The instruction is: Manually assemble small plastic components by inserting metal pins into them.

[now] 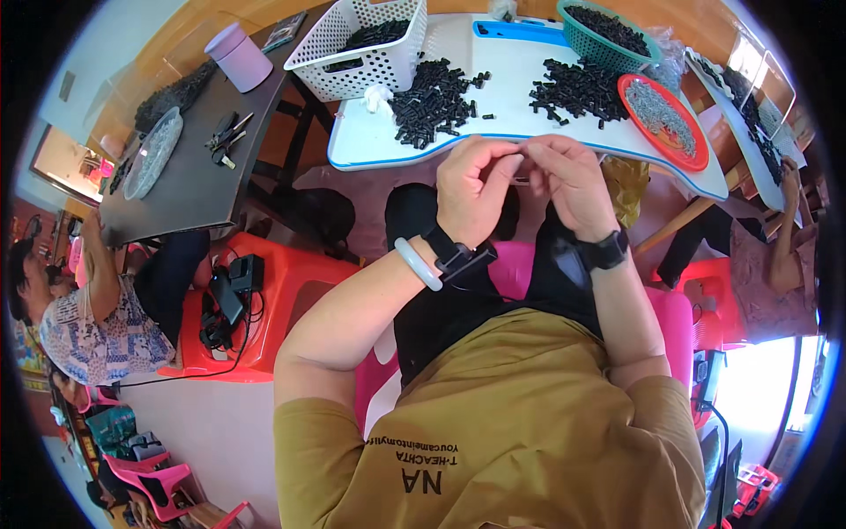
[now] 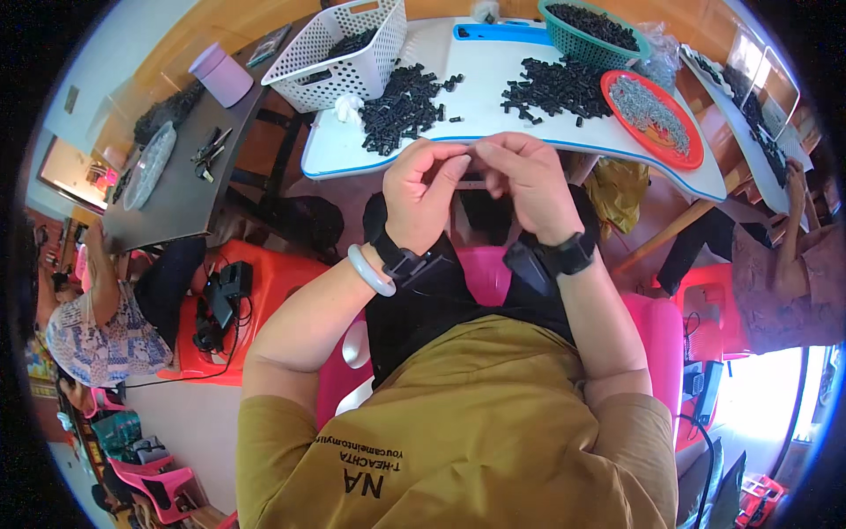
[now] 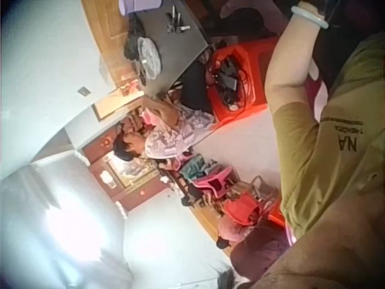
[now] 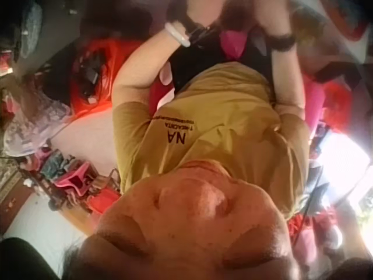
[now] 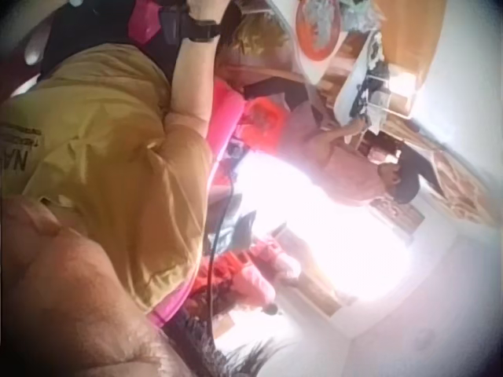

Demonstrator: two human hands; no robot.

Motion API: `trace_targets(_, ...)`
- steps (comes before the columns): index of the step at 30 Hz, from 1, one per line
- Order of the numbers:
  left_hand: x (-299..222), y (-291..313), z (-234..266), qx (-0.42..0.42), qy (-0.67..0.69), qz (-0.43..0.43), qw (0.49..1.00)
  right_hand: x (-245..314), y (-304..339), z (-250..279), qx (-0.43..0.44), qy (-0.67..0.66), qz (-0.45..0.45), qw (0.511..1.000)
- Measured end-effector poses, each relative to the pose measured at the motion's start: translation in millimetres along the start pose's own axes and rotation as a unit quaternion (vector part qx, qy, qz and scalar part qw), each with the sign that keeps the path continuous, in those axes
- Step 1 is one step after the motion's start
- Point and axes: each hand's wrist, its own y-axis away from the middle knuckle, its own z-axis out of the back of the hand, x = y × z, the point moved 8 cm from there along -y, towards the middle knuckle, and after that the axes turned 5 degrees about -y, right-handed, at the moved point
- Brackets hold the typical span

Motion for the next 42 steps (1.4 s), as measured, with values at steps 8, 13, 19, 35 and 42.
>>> trace_targets(8, 76, -1, 13, -0.02, 0.008, 0.126, 0.992, 52, -44, 59, -0.135, 0.667, 0.33, 0.655)
trace_targets(13, 70, 0, 11, -0.014, -0.019, 0.073, 0.997, 36, -78, 78, -0.089, 0.687, 0.244, 0.679)
trace_targets(19, 63, 2, 7, 0.017, -0.062, 0.046, 0.997, 29, -94, 66, -0.014, 0.662, 0.217, 0.717)
trace_targets(35, 69, 3, 4, -0.001, 0.002, 0.117, 0.993, 29, -57, 58, -0.034, 0.296, 0.248, 0.922)
trace_targets(42, 54, 20, -15, 0.012, 0.216, 0.24, 0.946, 9, -18, -7, 0.037, 0.362, 0.245, 0.899)
